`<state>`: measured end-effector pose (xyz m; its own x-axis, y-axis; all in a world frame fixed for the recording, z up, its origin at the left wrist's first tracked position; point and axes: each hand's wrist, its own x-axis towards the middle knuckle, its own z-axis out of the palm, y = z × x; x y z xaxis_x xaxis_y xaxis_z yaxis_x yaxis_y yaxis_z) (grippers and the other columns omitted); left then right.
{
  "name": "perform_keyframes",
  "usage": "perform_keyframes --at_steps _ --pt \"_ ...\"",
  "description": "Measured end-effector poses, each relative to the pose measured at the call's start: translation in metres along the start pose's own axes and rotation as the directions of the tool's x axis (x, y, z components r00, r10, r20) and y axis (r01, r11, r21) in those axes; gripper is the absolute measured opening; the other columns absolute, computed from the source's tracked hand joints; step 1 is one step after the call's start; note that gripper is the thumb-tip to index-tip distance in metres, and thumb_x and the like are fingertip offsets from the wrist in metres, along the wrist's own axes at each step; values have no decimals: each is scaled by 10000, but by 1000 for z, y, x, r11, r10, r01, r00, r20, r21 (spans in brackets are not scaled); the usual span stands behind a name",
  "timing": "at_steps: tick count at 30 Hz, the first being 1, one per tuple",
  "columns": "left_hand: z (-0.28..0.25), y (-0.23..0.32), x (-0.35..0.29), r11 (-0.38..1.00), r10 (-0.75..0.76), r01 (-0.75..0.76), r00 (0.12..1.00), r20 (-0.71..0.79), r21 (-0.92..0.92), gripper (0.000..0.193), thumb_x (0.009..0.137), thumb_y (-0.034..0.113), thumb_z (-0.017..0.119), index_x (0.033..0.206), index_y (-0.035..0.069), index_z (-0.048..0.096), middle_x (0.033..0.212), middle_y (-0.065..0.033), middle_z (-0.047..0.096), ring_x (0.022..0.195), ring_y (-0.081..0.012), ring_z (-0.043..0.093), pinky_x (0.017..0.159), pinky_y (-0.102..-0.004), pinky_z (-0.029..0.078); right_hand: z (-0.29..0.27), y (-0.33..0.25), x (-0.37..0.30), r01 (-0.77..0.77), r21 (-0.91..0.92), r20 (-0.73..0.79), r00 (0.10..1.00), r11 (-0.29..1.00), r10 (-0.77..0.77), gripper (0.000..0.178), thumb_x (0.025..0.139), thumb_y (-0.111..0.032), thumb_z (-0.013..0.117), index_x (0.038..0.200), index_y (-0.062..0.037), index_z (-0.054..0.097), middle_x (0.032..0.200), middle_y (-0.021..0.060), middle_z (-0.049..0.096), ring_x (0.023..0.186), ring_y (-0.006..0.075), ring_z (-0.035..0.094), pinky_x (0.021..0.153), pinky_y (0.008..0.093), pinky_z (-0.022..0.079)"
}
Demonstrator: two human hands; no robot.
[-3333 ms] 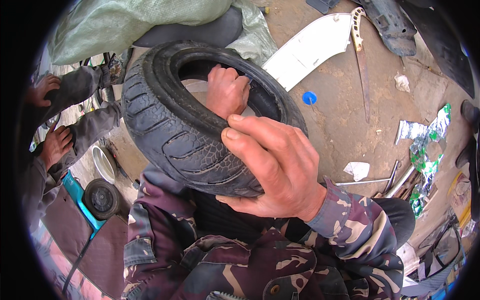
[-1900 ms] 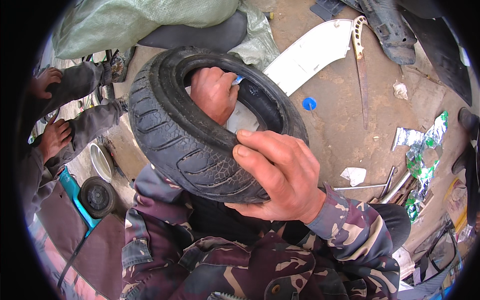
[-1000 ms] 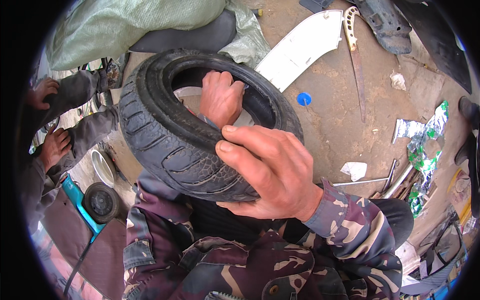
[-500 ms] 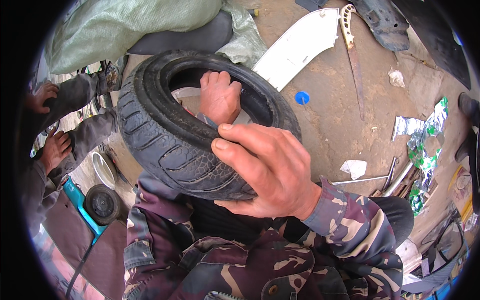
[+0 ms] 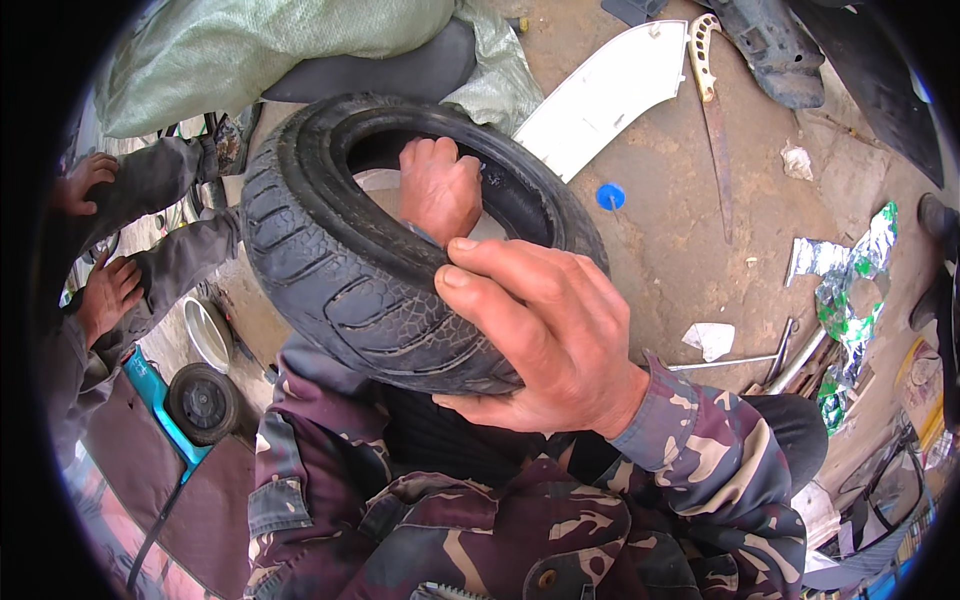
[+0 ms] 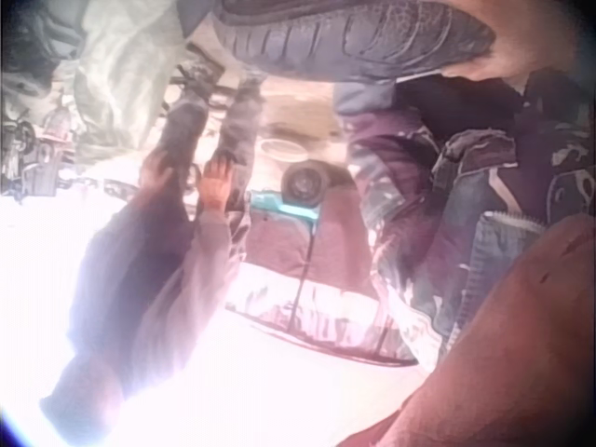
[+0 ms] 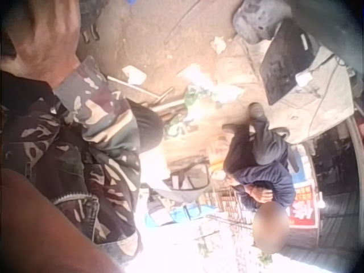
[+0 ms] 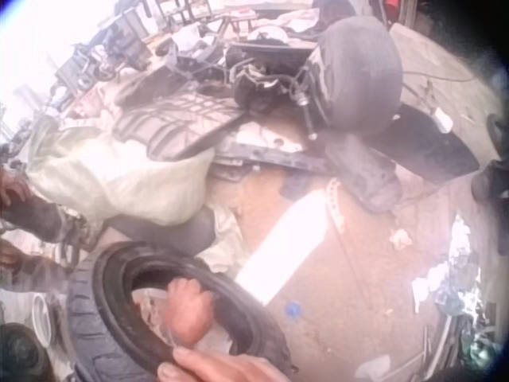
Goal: The person retrieves a small tube and cap from a bucket, then applies a substance from the tube to the inner surface of a small tire. They rotate the tire to spread the substance and later handle the cap and a small blue object.
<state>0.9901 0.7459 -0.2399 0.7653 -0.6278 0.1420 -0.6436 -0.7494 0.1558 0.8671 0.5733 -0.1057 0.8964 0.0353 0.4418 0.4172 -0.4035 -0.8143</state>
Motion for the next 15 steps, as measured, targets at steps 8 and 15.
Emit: perform_keyframes --at_steps 8,15 --pt "13 9 0 961 4 -19 998 -55 -276 83 790 83 793 870 64 784 864 -112 590 910 -351 579 822 -485 457 -1 1 1 -5 -11 5 1000 1000 5 762 752 -386 931 1388 -81 642 1358 130 673 1101 325 725 870 418 592" --pt "14 -2 -1 998 35 -30 993 115 -50 99 786 103 686 788 67 778 881 -146 626 950 -373 590 894 -532 446 1 0 2 -7 6 -2 1000 1000 7 766 746 -372 935 1392 -84 639 1356 127 671 1090 321 725 862 414 593"
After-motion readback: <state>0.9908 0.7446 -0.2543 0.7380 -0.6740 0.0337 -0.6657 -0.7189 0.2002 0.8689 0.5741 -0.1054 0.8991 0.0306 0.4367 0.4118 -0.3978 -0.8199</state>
